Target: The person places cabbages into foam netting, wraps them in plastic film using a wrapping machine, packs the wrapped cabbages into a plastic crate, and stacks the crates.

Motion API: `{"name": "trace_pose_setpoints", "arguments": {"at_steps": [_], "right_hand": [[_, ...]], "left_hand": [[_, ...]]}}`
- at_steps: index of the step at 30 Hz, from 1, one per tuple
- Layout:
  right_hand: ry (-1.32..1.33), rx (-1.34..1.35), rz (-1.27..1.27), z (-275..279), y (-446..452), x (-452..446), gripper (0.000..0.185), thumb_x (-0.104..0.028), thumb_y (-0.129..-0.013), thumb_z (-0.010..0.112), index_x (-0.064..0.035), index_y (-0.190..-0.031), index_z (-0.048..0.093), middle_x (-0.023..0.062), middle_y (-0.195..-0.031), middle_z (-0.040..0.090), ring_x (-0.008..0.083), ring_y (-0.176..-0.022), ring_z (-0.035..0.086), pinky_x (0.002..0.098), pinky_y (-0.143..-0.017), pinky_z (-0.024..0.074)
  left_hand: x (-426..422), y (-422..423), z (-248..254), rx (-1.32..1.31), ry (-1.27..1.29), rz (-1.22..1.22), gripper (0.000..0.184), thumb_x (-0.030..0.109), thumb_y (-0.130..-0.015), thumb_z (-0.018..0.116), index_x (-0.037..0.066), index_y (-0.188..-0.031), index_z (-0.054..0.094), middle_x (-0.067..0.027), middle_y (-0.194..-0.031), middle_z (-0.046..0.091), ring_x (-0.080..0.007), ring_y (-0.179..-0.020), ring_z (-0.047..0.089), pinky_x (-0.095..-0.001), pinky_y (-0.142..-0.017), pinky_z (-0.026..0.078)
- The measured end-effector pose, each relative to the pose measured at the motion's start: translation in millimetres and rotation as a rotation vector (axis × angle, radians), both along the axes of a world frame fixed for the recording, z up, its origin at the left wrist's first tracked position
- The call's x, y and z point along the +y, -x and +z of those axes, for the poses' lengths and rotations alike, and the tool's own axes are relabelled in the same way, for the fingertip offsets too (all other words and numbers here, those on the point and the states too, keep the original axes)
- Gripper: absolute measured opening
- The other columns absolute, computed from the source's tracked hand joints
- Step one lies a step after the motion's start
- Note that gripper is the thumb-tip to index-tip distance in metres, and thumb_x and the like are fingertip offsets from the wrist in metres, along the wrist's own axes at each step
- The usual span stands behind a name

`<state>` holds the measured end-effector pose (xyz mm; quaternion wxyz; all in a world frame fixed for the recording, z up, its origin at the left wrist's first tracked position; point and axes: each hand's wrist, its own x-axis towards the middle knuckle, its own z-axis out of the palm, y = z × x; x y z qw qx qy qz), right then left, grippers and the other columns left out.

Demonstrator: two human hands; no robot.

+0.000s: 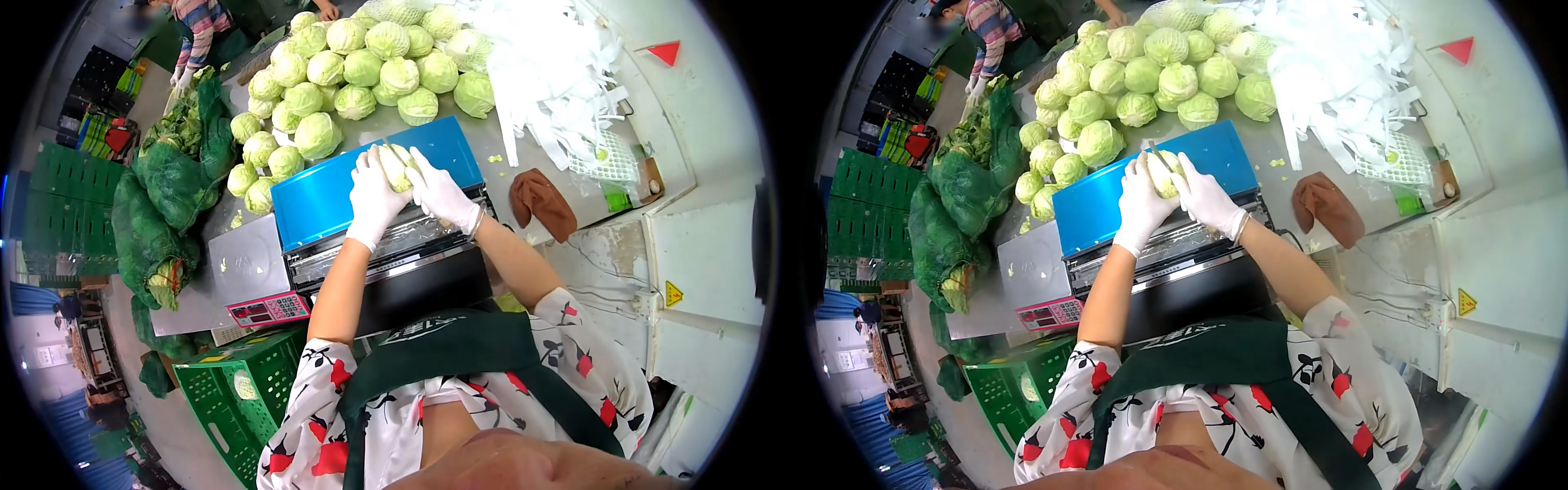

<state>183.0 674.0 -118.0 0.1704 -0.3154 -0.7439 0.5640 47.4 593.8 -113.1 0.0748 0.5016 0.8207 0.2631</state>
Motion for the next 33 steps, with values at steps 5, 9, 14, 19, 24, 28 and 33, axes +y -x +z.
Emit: {"name": "trace_pose_setpoints", "arguments": {"at_steps": [5,9,14,19,24,28,33], "right_hand": [[-0.014,-0.008,-0.042,0,5,13,0.05,-0.032,-0.106,0.044,-0.0006,-0.146,0.042,0.0115,-0.062,0.063,0.0195,-0.046,0.06,0.0339,-0.047,0.0507],[0.113,0.06,-0.193,7,-9,24,0.043,-0.034,-0.106,0.045,-0.0044,-0.136,0.054,0.0057,-0.065,0.059,0.0128,-0.044,0.055,0.0279,-0.043,0.0473],[0.406,0.154,-0.217,11,-45,38,0.042,-0.036,-0.106,0.048,-0.0078,-0.136,0.055,-0.0015,-0.066,0.053,0.0063,-0.045,0.047,0.0219,-0.038,0.0378],[0.559,0.231,-0.488,48,-133,28,0.037,-0.038,-0.105,0.049,-0.0129,-0.131,0.059,-0.0075,-0.062,0.047,0.0018,-0.042,0.034,0.0206,-0.035,0.0252],[0.395,-0.09,-0.392,30,-281,14,0.029,-0.031,-0.103,0.053,-0.0073,-0.111,0.065,0.0009,-0.066,0.054,0.0122,-0.051,0.048,0.0278,-0.048,0.0397],[-0.216,-0.756,-0.383,-26,-368,8,0.036,-0.031,-0.1,0.056,-0.0007,-0.118,0.066,0.0119,-0.09,0.066,0.021,-0.069,0.064,0.0357,-0.067,0.0511],[0.086,-0.186,-0.591,56,-186,-42,0.036,-0.02,-0.094,0.069,-0.0047,-0.126,0.064,0.0058,-0.093,0.068,0.0108,-0.069,0.06,0.0249,-0.06,0.0477]], "left_hand": [[-7,-4,-5,-0.009,-0.066,-0.018,0.105,0.034,-0.063,0.089,0.0,-0.146,0.035,-0.0241,-0.143,0.041,-0.0426,-0.129,0.046,-0.047,-0.103,0.048],[-28,8,-11,-0.089,-0.195,-0.091,0.101,0.03,-0.063,0.089,0.003,-0.146,0.036,-0.0222,-0.142,0.041,-0.0394,-0.133,0.044,-0.0465,-0.112,0.04],[-55,35,-21,-0.77,-0.42,-0.176,0.093,0.025,-0.069,0.087,0.004,-0.147,0.039,-0.0199,-0.145,0.045,-0.0376,-0.13,0.05,-0.0448,-0.11,0.045],[-79,38,-6,-2.144,-0.631,-0.167,0.089,0.068,-0.084,0.063,0.012,-0.149,0.041,-0.017,-0.143,0.052,-0.0401,-0.127,0.054,-0.0559,-0.106,0.046],[-99,48,-18,-2.183,-0.641,0.056,0.09,0.079,-0.085,0.047,0.016,-0.149,0.041,-0.0178,-0.145,0.049,-0.0393,-0.125,0.053,-0.0537,-0.097,0.048],[-111,55,-10,-2.159,-0.719,0.049,0.086,0.07,-0.087,0.057,0.015,-0.151,0.038,-0.0158,-0.15,0.044,-0.0369,-0.129,0.052,-0.0534,-0.101,0.049],[-108,48,-11,-1.882,-0.712,-0.007,0.082,0.058,-0.091,0.062,0.009,-0.151,0.036,-0.016,-0.152,0.043,-0.0338,-0.138,0.047,-0.0519,-0.109,0.046]]}}
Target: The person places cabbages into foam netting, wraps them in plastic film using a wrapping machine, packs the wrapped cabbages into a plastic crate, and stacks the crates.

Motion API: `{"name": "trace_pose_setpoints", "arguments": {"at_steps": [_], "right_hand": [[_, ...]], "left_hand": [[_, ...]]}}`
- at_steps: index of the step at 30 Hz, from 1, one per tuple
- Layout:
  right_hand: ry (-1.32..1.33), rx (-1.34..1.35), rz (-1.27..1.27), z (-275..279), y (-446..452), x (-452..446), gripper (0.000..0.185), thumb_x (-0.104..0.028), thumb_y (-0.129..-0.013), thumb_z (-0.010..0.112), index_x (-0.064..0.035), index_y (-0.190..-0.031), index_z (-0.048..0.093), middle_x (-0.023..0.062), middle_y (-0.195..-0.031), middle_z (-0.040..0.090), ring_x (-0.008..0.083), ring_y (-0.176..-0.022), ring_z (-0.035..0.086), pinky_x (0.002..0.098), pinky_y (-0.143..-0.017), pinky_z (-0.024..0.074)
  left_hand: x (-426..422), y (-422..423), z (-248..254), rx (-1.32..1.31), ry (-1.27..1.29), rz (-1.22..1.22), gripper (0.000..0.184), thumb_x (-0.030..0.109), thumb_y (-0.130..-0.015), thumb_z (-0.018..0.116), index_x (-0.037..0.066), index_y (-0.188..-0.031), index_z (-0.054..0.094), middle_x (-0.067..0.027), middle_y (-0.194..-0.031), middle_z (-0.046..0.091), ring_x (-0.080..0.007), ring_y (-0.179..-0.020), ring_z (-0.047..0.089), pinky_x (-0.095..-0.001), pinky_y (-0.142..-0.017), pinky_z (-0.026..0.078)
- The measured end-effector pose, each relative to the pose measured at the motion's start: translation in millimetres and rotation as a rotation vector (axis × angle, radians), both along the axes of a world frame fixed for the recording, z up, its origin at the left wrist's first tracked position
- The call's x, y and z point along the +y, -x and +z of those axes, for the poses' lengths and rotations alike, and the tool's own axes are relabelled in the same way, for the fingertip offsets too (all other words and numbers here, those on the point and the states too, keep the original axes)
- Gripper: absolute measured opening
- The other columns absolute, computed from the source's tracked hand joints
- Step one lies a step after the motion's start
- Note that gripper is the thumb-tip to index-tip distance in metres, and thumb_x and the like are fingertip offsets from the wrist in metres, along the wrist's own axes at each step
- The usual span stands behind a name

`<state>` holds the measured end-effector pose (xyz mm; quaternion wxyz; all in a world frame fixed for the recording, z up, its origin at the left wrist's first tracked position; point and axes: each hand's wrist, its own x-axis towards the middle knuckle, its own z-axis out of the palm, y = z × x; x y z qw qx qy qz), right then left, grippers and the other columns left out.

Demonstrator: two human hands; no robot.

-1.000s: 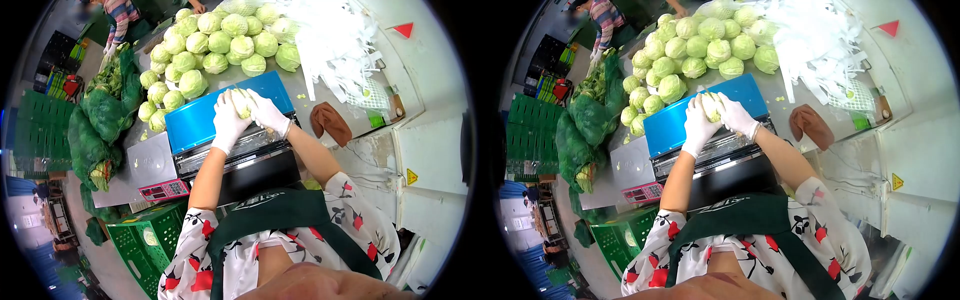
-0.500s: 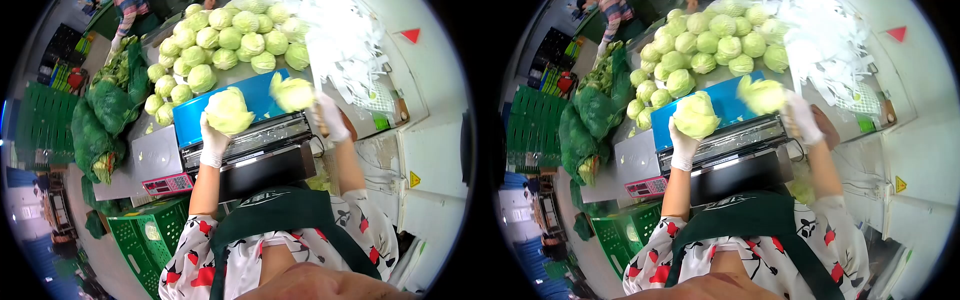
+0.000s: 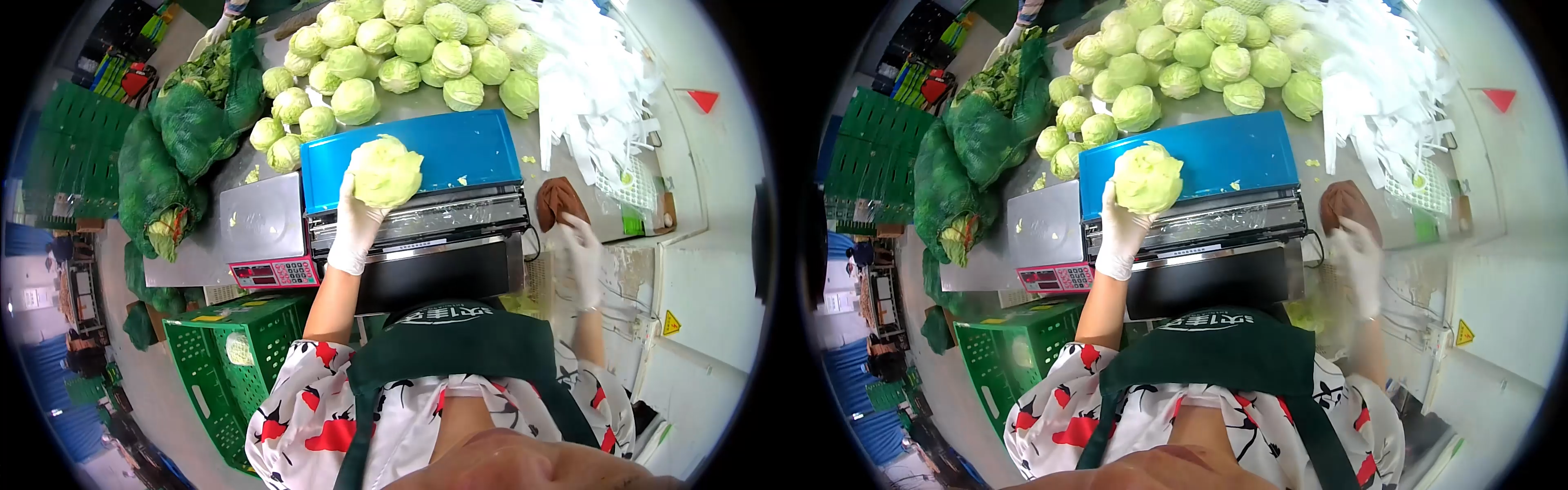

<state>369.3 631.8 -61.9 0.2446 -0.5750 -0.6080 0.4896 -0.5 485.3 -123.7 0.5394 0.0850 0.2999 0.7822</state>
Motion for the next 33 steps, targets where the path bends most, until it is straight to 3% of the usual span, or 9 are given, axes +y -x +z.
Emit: {"name": "trace_pose_setpoints", "arguments": {"at_steps": [2,3,5,8,14,17,21,28,33], "right_hand": [[0.079,0.365,0.158,-22,65,-18,0.049,-0.017,-0.09,0.072,-0.0057,-0.136,0.059,0.0097,-0.125,0.067,0.0103,-0.09,0.065,0.0205,-0.061,0.0478],[0.049,0.19,0.299,-5,93,-23,0.057,-0.015,-0.089,0.074,-0.0022,-0.14,0.053,0.0114,-0.136,0.062,0.0122,-0.098,0.066,0.022,-0.073,0.052],[0.112,0.453,0.359,-10,137,-36,0.064,-0.007,-0.085,0.077,-0.0007,-0.143,0.049,0.0163,-0.143,0.055,0.0125,-0.103,0.066,0.0262,-0.085,0.054],[0.024,0.432,0.464,-12,169,-38,0.062,-0.008,-0.087,0.077,-0.0004,-0.142,0.051,0.0139,-0.13,0.064,0.0101,-0.091,0.066,0.025,-0.081,0.0544],[-0.123,0.102,-0.055,-58,101,53,0.046,-0.024,-0.091,0.074,-0.0023,-0.129,0.061,0.006,-0.091,0.069,0.0079,-0.069,0.06,0.0234,-0.061,0.0482],[-0.53,-0.445,-0.017,-111,29,118,0.04,-0.032,-0.089,0.065,-0.0035,-0.117,0.065,0.0213,-0.1,0.067,0.0403,-0.097,0.064,0.0469,-0.085,0.0494],[-0.47,-0.646,0.266,-182,-1,141,0.031,-0.032,-0.09,0.063,-0.0121,-0.113,0.07,0.0186,-0.106,0.066,0.0403,-0.1,0.063,0.0471,-0.086,0.0507],[-0.486,-0.821,0.411,-227,23,156,0.032,-0.021,-0.092,0.064,-0.0088,-0.12,0.068,0.0173,-0.11,0.066,0.0359,-0.103,0.064,0.0434,-0.089,0.0504],[-0.502,-0.737,0.426,-281,11,199,0.034,-0.026,-0.09,0.067,-0.0038,-0.115,0.066,0.018,-0.113,0.064,0.0377,-0.103,0.063,0.0475,-0.088,0.0499]], "left_hand": [[5,-15,2,0.062,0.015,0.002,0.08,0.056,-0.091,0.063,0.009,-0.151,0.037,-0.0158,-0.152,0.044,-0.0332,-0.137,0.047,-0.0513,-0.109,0.046],[6,-20,6,0.022,-0.006,-0.002,0.079,0.052,-0.091,0.065,0.009,-0.151,0.038,-0.0153,-0.152,0.044,-0.033,-0.138,0.047,-0.0505,-0.109,0.046],[5,-26,13,0.037,-0.027,-0.01,0.079,0.051,-0.09,0.067,0.009,-0.15,0.038,-0.0146,-0.151,0.045,-0.032,-0.137,0.048,-0.0499,-0.11,0.045],[-9,-20,13,0.108,-0.013,0.058,0.078,0.049,-0.089,0.068,0.01,-0.15,0.039,-0.0135,-0.15,0.046,-0.0305,-0.135,0.049,-0.0494,-0.111,0.043],[-76,79,-12,0.411,0.2,0.44,0.073,0.051,-0.096,0.057,0.007,-0.15,0.039,-0.0154,-0.149,0.047,-0.0307,-0.137,0.047,-0.0504,-0.112,0.039],[-124,142,-40,0.534,0.447,0.621,0.069,0.048,-0.097,0.056,0.001,-0.146,0.044,-0.0189,-0.135,0.058,-0.0324,-0.117,0.063,-0.0475,-0.095,0.054],[-168,183,-96,0.447,0.681,0.841,0.053,0.038,-0.094,0.07,-0.003,-0.127,0.061,-0.0166,-0.12,0.067,-0.0275,-0.101,0.07,-0.0385,-0.083,0.059],[-169,178,-113,0.631,0.757,1.064,0.051,0.029,-0.091,0.076,-0.001,-0.128,0.057,-0.0118,-0.123,0.065,-0.0208,-0.108,0.063,-0.0339,-0.095,0.049],[-175,172,-136,0.813,1.061,1.048,0.115,0.048,-0.072,0.086,-0.009,-0.152,0.026,-0.0299,-0.144,0.047,-0.0382,-0.134,0.048,-0.0402,-0.113,0.036]]}}
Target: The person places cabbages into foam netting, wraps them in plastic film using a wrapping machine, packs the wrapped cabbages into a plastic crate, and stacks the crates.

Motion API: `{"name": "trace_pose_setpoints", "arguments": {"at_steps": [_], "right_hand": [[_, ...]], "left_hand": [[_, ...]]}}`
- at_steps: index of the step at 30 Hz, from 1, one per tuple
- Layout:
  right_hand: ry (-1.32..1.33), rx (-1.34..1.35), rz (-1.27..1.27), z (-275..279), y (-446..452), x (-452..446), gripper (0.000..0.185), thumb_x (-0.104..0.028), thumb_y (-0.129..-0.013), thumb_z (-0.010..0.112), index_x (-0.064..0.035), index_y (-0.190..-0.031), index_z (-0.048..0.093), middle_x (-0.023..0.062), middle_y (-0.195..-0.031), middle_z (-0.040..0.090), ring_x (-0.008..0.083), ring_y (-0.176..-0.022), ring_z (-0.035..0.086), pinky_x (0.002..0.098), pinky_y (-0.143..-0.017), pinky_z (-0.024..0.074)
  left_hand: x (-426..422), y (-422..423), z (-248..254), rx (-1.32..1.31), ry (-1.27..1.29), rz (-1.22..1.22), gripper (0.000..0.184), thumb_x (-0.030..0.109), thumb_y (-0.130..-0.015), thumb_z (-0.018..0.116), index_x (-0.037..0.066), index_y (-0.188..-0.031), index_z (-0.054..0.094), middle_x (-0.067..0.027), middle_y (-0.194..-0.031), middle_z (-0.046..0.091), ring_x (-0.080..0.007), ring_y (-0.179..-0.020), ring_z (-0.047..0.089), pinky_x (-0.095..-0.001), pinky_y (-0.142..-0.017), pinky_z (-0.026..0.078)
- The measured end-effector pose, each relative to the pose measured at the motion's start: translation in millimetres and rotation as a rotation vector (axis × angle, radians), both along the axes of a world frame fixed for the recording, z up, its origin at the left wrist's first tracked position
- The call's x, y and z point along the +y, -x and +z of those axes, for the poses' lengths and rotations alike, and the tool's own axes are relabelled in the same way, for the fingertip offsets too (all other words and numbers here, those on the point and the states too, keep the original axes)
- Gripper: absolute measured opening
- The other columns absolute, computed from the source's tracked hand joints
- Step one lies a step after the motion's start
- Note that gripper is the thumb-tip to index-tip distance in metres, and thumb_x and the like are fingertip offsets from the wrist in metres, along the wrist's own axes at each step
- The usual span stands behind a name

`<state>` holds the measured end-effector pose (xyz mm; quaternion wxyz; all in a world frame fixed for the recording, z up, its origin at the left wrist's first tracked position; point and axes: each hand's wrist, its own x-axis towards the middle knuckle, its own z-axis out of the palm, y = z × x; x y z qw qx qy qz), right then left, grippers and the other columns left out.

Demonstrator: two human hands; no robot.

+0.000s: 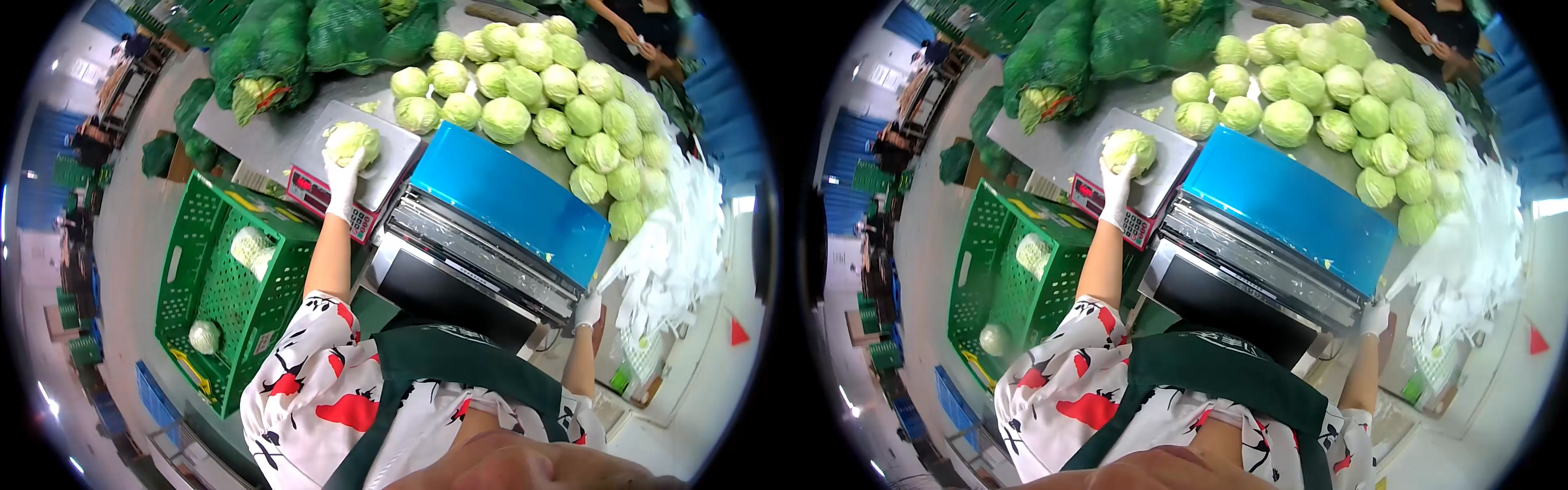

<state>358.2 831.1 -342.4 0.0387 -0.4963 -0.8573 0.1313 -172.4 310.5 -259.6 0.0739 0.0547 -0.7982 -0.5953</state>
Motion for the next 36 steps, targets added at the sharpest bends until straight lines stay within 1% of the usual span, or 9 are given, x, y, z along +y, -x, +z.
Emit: {"name": "trace_pose_setpoints", "arguments": {"at_steps": [4,7,13,19,23,26,29,33,36], "right_hand": [[-0.111,0.078,-0.155,59,29,-18,0.036,-0.028,-0.088,0.068,0.0003,-0.11,0.068,0.0227,-0.105,0.065,0.0411,-0.097,0.065,0.0497,-0.086,0.05],[-0.335,0.106,-0.248,5,5,42,0.052,-0.042,-0.084,0.07,0.0064,-0.103,0.067,0.0281,-0.099,0.069,0.0454,-0.093,0.067,0.0533,-0.084,0.0506],[0.075,-0.086,-0.314,10,24,54,0.044,-0.034,-0.087,0.068,0.0033,-0.11,0.068,0.0217,-0.094,0.073,0.0386,-0.085,0.07,0.0468,-0.082,0.053],[0.007,0.524,-0.49,94,26,25,0.044,-0.031,-0.096,0.061,0.0065,-0.12,0.064,0.0218,-0.111,0.07,0.0361,-0.101,0.067,0.0442,-0.092,0.0505],[-0.387,0.751,-0.299,150,29,-13,0.043,-0.029,-0.1,0.057,0.0057,-0.124,0.062,0.0208,-0.117,0.068,0.0353,-0.109,0.064,0.0433,-0.097,0.0484],[-0.678,0.53,-0.044,204,56,-73,0.037,-0.02,-0.105,0.048,0.004,-0.131,0.06,0.0218,-0.126,0.064,0.0342,-0.12,0.058,0.041,-0.104,0.0437],[-0.537,0.779,-0.119,226,75,-93,0.029,-0.011,-0.101,0.058,0.0056,-0.123,0.064,0.022,-0.124,0.065,0.0342,-0.109,0.063,0.0411,-0.097,0.0493],[-0.593,0.637,0.627,320,118,-186,0.022,0.002,-0.094,0.062,0.004,-0.116,0.066,0.0171,-0.11,0.069,0.029,-0.1,0.066,0.0383,-0.089,0.0521],[-0.247,0.949,0.544,321,134,-211,0.026,0.002,-0.092,0.064,0.0031,-0.118,0.065,0.0111,-0.104,0.068,0.0213,-0.096,0.065,0.0326,-0.085,0.0515]], "left_hand": [[6,-19,23,-0.087,0.086,0.047,0.125,0.05,-0.068,0.086,-0.01,-0.155,0.018,-0.0335,-0.15,0.036,-0.0407,-0.14,0.04,-0.0399,-0.116,0.033],[13,-35,30,-0.124,0.183,0.123,0.124,0.047,-0.069,0.086,-0.012,-0.154,0.017,-0.034,-0.147,0.037,-0.0416,-0.137,0.042,-0.0406,-0.115,0.035],[36,-101,47,0.088,0.085,0.101,0.084,0.021,-0.084,0.076,-0.002,-0.151,0.032,-0.0253,-0.145,0.041,-0.0371,-0.135,0.044,-0.042,-0.114,0.035],[89,-155,105,0.312,0.018,-0.332,0.058,0.006,-0.085,0.07,0.004,-0.14,0.052,-0.0139,-0.128,0.063,-0.0252,-0.116,0.062,-0.0374,-0.102,0.048],[144,-201,157,0.569,-0.025,-0.851,0.049,0.004,-0.083,0.069,0.005,-0.131,0.059,-0.0151,-0.126,0.064,-0.032,-0.115,0.063,-0.0406,-0.098,0.05],[190,-228,176,0.733,0.024,-1.134,0.055,0.015,-0.083,0.069,0.002,-0.135,0.054,-0.0178,-0.135,0.057,-0.0335,-0.131,0.052,-0.0459,-0.108,0.041],[216,-237,187,0.884,0.125,-1.185,0.062,0.02,-0.083,0.07,0.001,-0.139,0.05,-0.0182,-0.14,0.053,-0.0363,-0.136,0.046,-0.0473,-0.112,0.037],[206,-242,234,1.053,0.319,-1.184,0.051,0.024,-0.082,0.072,0.004,-0.127,0.06,-0.013,-0.127,0.063,-0.0311,-0.124,0.057,-0.0433,-0.103,0.045],[213,-248,203,0.858,0.285,-1.316,0.021,0.025,-0.083,0.072,0.012,-0.1,0.072,-0.007,-0.095,0.073,-0.0236,-0.087,0.071,-0.0368,-0.073,0.056]]}}
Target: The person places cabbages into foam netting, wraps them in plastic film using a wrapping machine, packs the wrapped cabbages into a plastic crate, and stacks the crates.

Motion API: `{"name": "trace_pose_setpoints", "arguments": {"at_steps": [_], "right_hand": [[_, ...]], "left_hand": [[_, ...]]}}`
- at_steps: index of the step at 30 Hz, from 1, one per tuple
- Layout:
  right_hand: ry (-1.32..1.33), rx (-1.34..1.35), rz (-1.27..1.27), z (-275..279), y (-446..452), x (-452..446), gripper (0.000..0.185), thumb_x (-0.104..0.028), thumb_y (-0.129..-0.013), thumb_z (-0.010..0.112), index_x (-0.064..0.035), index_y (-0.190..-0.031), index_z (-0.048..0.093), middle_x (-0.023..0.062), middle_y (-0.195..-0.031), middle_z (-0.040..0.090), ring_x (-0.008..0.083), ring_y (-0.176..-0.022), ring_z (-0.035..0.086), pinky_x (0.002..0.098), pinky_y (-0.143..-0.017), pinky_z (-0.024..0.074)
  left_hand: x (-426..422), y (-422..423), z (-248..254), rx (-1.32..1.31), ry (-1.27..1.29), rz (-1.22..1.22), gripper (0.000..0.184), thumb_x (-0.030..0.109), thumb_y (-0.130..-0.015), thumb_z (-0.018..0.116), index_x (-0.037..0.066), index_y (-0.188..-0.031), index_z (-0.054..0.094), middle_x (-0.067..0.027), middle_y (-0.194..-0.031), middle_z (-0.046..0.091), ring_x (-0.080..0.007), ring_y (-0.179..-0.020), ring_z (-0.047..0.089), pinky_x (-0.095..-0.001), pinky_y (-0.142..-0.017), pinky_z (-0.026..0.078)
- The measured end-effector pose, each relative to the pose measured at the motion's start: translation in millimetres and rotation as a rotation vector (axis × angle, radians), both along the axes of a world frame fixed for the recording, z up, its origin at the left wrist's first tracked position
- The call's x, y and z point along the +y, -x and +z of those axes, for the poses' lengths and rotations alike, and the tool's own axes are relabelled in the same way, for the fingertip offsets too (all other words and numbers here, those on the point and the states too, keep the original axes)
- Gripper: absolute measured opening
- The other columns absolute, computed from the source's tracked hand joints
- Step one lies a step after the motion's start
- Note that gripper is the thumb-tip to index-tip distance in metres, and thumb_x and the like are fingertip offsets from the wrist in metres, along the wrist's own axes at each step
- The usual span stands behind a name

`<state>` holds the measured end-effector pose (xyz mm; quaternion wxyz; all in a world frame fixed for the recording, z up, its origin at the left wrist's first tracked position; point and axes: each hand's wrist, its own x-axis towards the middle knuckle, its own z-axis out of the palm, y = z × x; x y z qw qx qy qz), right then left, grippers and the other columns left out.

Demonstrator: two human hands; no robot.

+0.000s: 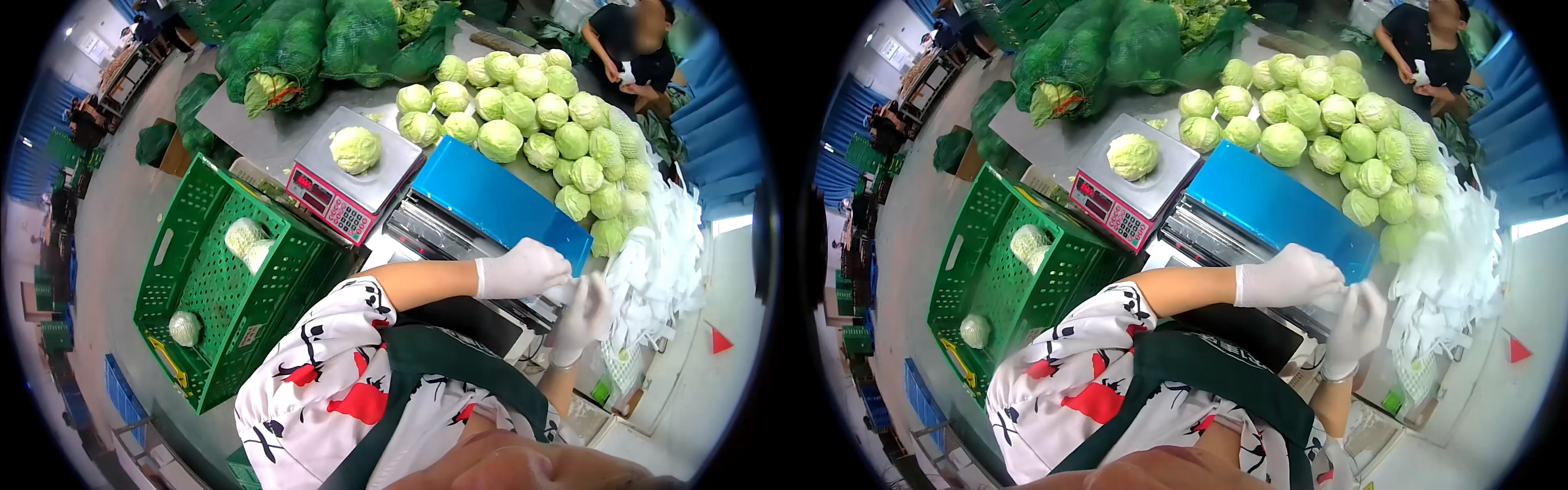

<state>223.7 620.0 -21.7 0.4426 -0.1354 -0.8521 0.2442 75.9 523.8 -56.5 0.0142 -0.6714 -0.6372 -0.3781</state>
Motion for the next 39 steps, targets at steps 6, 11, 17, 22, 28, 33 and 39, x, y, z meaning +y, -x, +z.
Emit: {"name": "trace_pose_setpoints", "arguments": {"at_steps": [6,11,17,22,28,33,39], "right_hand": [[0.708,-0.002,0.111,14,50,6,0.03,-0.001,-0.089,0.07,0.0011,-0.119,0.066,0.0047,-0.098,0.066,0.0114,-0.089,0.062,0.0258,-0.082,0.0501],[1.159,0.021,0.313,-4,81,-2,0.024,-0.007,-0.092,0.07,0.0002,-0.115,0.067,0.0037,-0.095,0.068,0.01,-0.085,0.064,0.0223,-0.077,0.0504],[1.225,0.042,0.38,-14,108,-17,0.027,-0.013,-0.093,0.07,-0.0015,-0.118,0.07,0.0038,-0.086,0.069,0.0102,-0.075,0.062,0.0233,-0.069,0.0515],[-0.149,-0.001,0.158,-12,124,-57,0.035,-0.013,-0.08,0.075,-0.0151,-0.115,0.076,0.0075,-0.087,0.068,0.0217,-0.084,0.062,0.0383,-0.085,0.049],[0.001,0.148,0.248,-26,138,-55,0.026,-0.012,-0.086,0.071,-0.0043,-0.111,0.068,0.0107,-0.098,0.068,0.0186,-0.083,0.065,0.0397,-0.085,0.0527],[1.747,0.092,0.481,-39,147,-37,0.018,-0.023,-0.103,0.06,-0.0049,-0.106,0.062,-0.0041,-0.06,0.042,0.0063,-0.054,0.047,0.0263,-0.059,0.0518],[1.951,-0.291,1.076,-31,133,-63,0.033,-0.005,-0.103,0.042,0.0067,-0.132,0.051,0.0154,-0.126,0.062,0.0242,-0.115,0.062,0.0374,-0.097,0.0508]], "left_hand": [[-33,8,11,-0.698,-0.232,0.266,0.013,0.014,-0.085,0.074,0.005,-0.092,0.068,-0.012,-0.082,0.068,-0.0207,-0.073,0.067,-0.032,-0.066,0.053],[-66,23,28,-1.421,0.108,0.002,0.01,0.009,-0.093,0.067,0.0,-0.098,0.067,-0.0023,-0.097,0.067,-0.0083,-0.088,0.06,-0.0266,-0.078,0.05],[-91,47,2,-1.257,-0.025,-0.056,0.055,0.034,-0.106,0.052,-0.002,-0.147,0.045,-0.0102,-0.13,0.063,-0.0159,-0.115,0.06,-0.0323,-0.099,0.048],[-88,32,-20,-1.611,-0.142,-0.06,0.05,0.019,-0.103,0.06,-0.003,-0.145,0.045,-0.0067,-0.131,0.06,-0.0112,-0.115,0.056,-0.0267,-0.098,0.045],[-97,35,-29,-1.271,-0.289,0.166,0.017,0.005,-0.092,0.069,-0.002,-0.108,0.069,-0.0118,-0.128,0.064,-0.0174,-0.116,0.059,-0.0322,-0.102,0.045],[-115,38,-26,-1.223,-0.342,0.167,0.004,0.005,-0.095,0.065,0.003,-0.095,0.063,-0.0056,-0.11,0.063,-0.0121,-0.103,0.057,-0.0289,-0.092,0.047],[-150,64,-6,-1.739,-0.604,0.056,0.014,0.021,-0.105,0.055,0.007,-0.103,0.057,0.0023,-0.087,0.059,-0.0061,-0.077,0.058,-0.0219,-0.072,0.049]]}}
